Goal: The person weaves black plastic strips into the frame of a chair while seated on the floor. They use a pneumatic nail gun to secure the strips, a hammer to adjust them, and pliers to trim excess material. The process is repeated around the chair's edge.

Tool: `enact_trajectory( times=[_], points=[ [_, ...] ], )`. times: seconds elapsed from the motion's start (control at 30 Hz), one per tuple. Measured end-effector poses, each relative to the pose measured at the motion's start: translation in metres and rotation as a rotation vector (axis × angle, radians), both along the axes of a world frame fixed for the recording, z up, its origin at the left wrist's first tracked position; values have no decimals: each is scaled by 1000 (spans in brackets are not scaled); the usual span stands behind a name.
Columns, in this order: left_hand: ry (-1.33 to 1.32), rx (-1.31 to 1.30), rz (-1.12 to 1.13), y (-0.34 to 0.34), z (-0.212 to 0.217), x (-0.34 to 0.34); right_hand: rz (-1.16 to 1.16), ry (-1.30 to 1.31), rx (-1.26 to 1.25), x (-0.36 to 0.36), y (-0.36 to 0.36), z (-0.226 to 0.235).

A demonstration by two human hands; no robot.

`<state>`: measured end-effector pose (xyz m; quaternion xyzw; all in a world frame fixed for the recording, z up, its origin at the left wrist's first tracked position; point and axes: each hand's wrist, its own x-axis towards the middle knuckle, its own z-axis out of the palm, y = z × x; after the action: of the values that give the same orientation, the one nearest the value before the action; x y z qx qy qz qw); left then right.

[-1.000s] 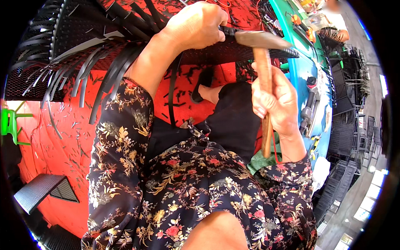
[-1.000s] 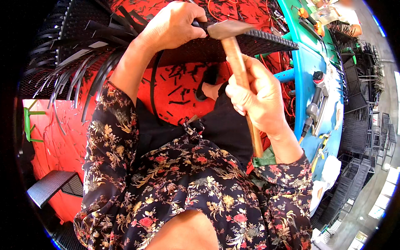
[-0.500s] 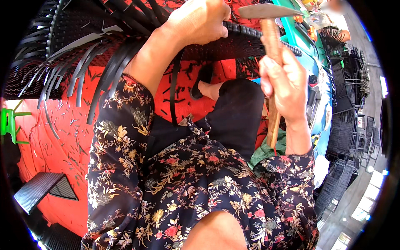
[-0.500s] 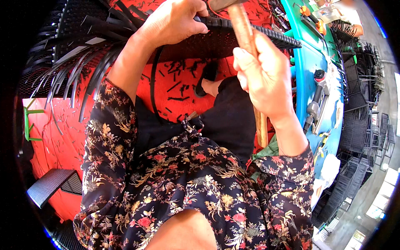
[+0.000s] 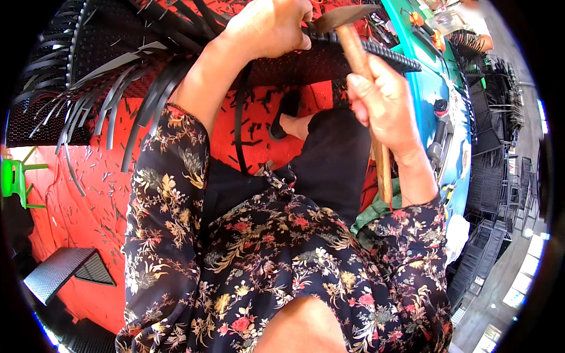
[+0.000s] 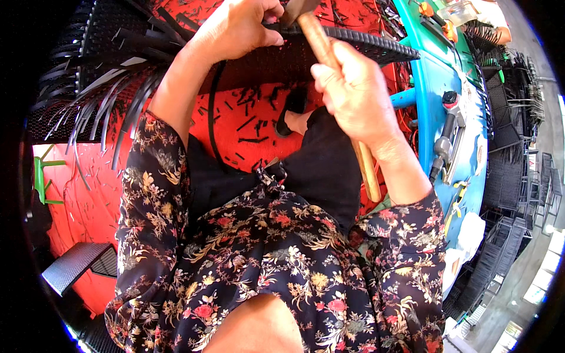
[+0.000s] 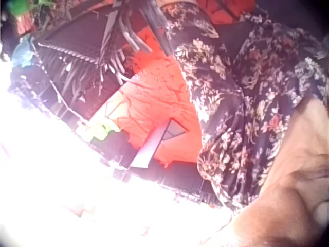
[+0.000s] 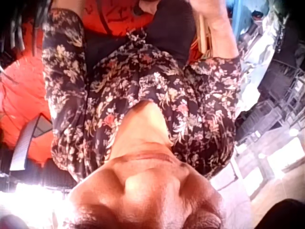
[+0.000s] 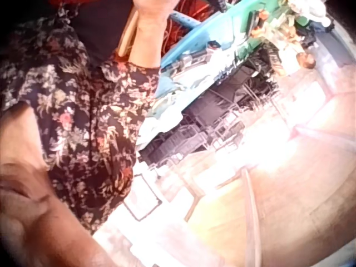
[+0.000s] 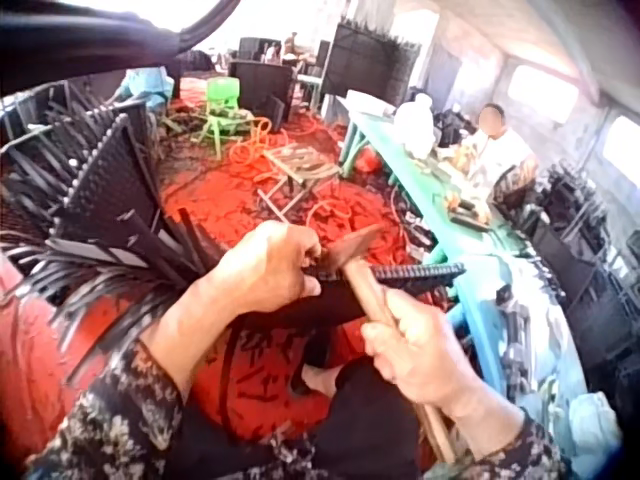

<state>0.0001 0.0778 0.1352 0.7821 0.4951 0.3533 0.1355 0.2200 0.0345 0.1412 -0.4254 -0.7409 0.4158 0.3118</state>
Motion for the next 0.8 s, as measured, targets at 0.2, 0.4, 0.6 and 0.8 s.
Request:
enact_trajectory(
  times=[0.2,0.4,0.6,0.8],
  points=[
    [69,56,47,7,-5,1,-216,319,-6,75,-11,18],
    [26,-15,44,26,-27,-26,-951,28,47,250,-52,-30],
    [-78,-93,5,34,-46,-67,-1308,-877,67,459,-126,-120],
    [-188,-131,60,30,-42,-81,-1388,-1218,-173,505,-162,-157]
  ],
)
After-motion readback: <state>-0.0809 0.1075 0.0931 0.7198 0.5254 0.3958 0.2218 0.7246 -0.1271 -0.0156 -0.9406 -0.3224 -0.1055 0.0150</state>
